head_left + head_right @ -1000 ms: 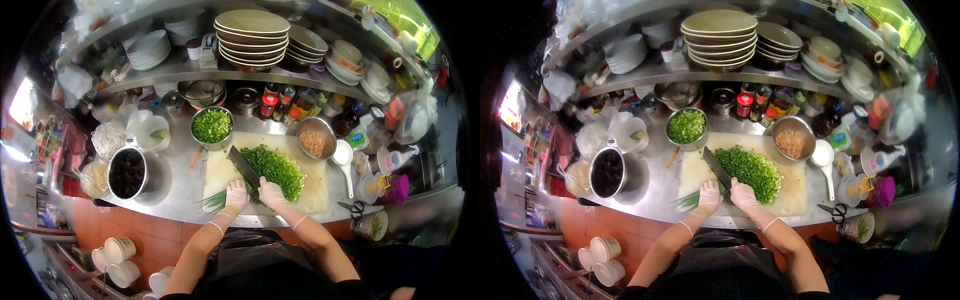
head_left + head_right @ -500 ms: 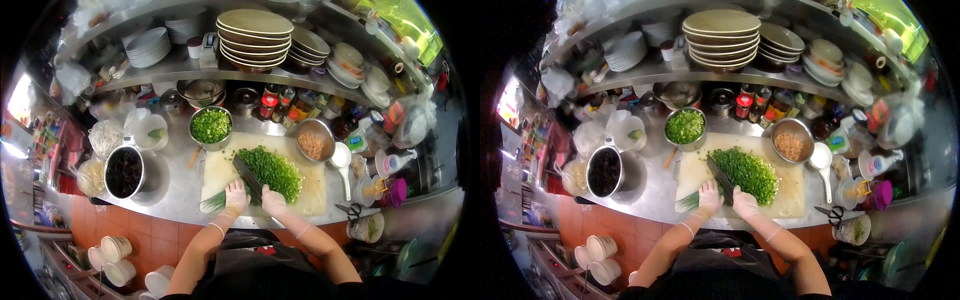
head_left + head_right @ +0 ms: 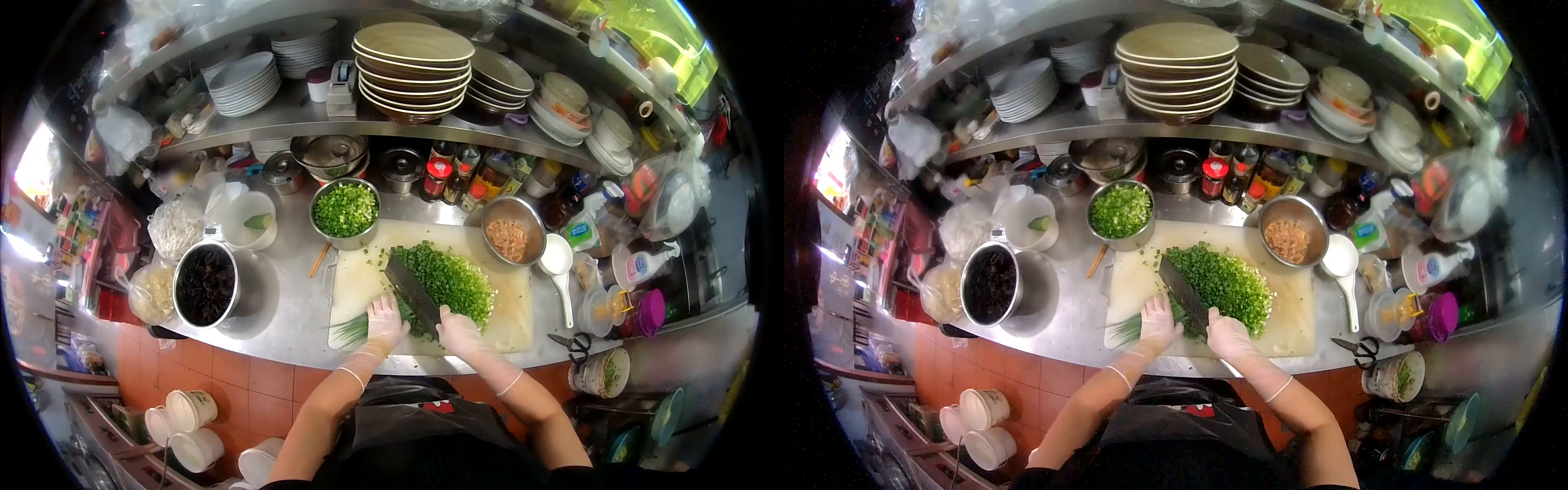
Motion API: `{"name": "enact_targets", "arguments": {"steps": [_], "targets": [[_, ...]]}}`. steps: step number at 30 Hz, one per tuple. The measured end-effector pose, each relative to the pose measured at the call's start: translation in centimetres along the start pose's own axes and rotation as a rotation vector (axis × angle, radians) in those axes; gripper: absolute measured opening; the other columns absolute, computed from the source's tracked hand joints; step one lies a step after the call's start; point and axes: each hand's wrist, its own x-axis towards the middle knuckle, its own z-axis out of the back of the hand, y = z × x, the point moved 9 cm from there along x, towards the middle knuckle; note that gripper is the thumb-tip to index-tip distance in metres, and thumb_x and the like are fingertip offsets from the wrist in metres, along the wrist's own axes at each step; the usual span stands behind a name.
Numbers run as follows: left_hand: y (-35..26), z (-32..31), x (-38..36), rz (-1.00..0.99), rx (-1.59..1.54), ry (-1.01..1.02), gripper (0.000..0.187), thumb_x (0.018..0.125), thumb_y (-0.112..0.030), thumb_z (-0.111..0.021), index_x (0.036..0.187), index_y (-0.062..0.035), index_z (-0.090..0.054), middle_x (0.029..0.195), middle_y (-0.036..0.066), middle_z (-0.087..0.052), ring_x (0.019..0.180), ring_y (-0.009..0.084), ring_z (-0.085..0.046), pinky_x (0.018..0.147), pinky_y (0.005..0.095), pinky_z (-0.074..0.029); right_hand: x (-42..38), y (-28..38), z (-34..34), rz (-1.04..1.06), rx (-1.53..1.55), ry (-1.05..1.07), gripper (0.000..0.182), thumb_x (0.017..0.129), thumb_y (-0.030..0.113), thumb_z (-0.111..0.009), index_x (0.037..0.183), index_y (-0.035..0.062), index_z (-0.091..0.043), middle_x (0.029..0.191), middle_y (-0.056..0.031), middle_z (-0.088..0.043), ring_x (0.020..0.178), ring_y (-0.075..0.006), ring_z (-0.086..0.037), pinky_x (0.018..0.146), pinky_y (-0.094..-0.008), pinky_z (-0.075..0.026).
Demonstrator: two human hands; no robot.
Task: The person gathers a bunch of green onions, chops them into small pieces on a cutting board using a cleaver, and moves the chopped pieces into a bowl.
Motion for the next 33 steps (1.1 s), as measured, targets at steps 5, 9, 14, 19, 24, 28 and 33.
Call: {"name": "enact_targets", "arguments": {"steps": [5,9,14,19,24,28,33], "targets": [[-0.5,-1.9,0.1,-0.024,-0.018,0.039,0.078,0.072,-0.04,-0.062,0.129,0.0068,-0.035,0.129,0.02,-0.036,0.117,0.0342,-0.033,0.097,0.0472,-0.027,2.4,-0.1,-3.7,-0.031,0.026,-0.011,0.023,0.083,0.014,-0.05,0.097,-0.0038,-0.044,0.069,-0.0247,-0.06,0.069,-0.0408,-0.061,0.064,-0.0491,-0.048],[-0.2,-1.7,0.6,-0.059,0.056,-0.018,0.076,0.072,-0.039,-0.062,0.128,0.0057,-0.036,0.125,0.019,-0.039,0.114,0.0333,-0.037,0.095,0.0466,-0.029,4.5,0.7,-2.8,-0.022,0.074,-0.097,0.026,0.083,0.015,-0.05,0.099,-0.0041,-0.044,0.069,-0.0238,-0.06,0.067,-0.0408,-0.061,0.063,-0.0483,-0.049],[-0.1,0.8,0.6,-0.054,-0.025,-0.119,0.078,0.071,-0.038,-0.062,0.128,0.0068,-0.035,0.119,0.018,-0.042,0.109,0.0331,-0.04,0.09,0.0463,-0.032,1.7,-0.2,-0.5,-0.014,0.038,-0.104,0.026,0.084,0.018,-0.052,0.1,-0.0014,-0.045,0.069,-0.0234,-0.06,0.067,-0.0411,-0.061,0.063,-0.0488,-0.048],[0.5,1.0,0.0,-0.014,-0.023,-0.06,0.083,0.069,-0.04,-0.063,0.129,0.009,-0.032,0.118,0.019,-0.041,0.111,0.0331,-0.038,0.093,0.0464,-0.03,0.3,0.3,-0.2,0.019,-0.004,-0.03,0.025,0.083,0.017,-0.052,0.099,-0.0013,-0.045,0.069,-0.0228,-0.061,0.067,-0.0409,-0.061,0.062,-0.0486,-0.049],[-0.1,-1.1,-0.2,-0.064,0.041,-0.125,0.077,0.069,-0.037,-0.062,0.126,0.0081,-0.036,0.118,0.019,-0.041,0.112,0.0328,-0.037,0.094,0.0458,-0.029,2.9,0.0,-3.2,-0.017,0.021,-0.004,0.024,0.083,0.016,-0.052,0.096,-0.0021,-0.045,0.07,-0.024,-0.061,0.067,-0.0399,-0.062,0.062,-0.0483,-0.049],[-0.4,-1.0,0.6,-0.076,0.025,-0.041,0.073,0.071,-0.035,-0.061,0.126,0.007,-0.037,0.119,0.019,-0.041,0.111,0.0321,-0.037,0.092,0.0453,-0.031,5.2,0.4,-3.3,-0.022,0.039,-0.073,0.025,0.083,0.017,-0.052,0.098,-0.0022,-0.045,0.07,-0.0243,-0.061,0.068,-0.0395,-0.062,0.063,-0.0484,-0.049],[0.0,-0.1,1.1,-0.044,-0.014,-0.086,0.077,0.068,-0.038,-0.064,0.124,0.0073,-0.038,0.119,0.019,-0.041,0.11,0.033,-0.038,0.091,0.0443,-0.031,2.2,-0.3,-0.3,-0.042,0.034,-0.098,0.026,0.084,0.02,-0.053,0.099,-0.0007,-0.045,0.069,-0.0236,-0.06,0.068,-0.0406,-0.061,0.064,-0.049,-0.048]]}}
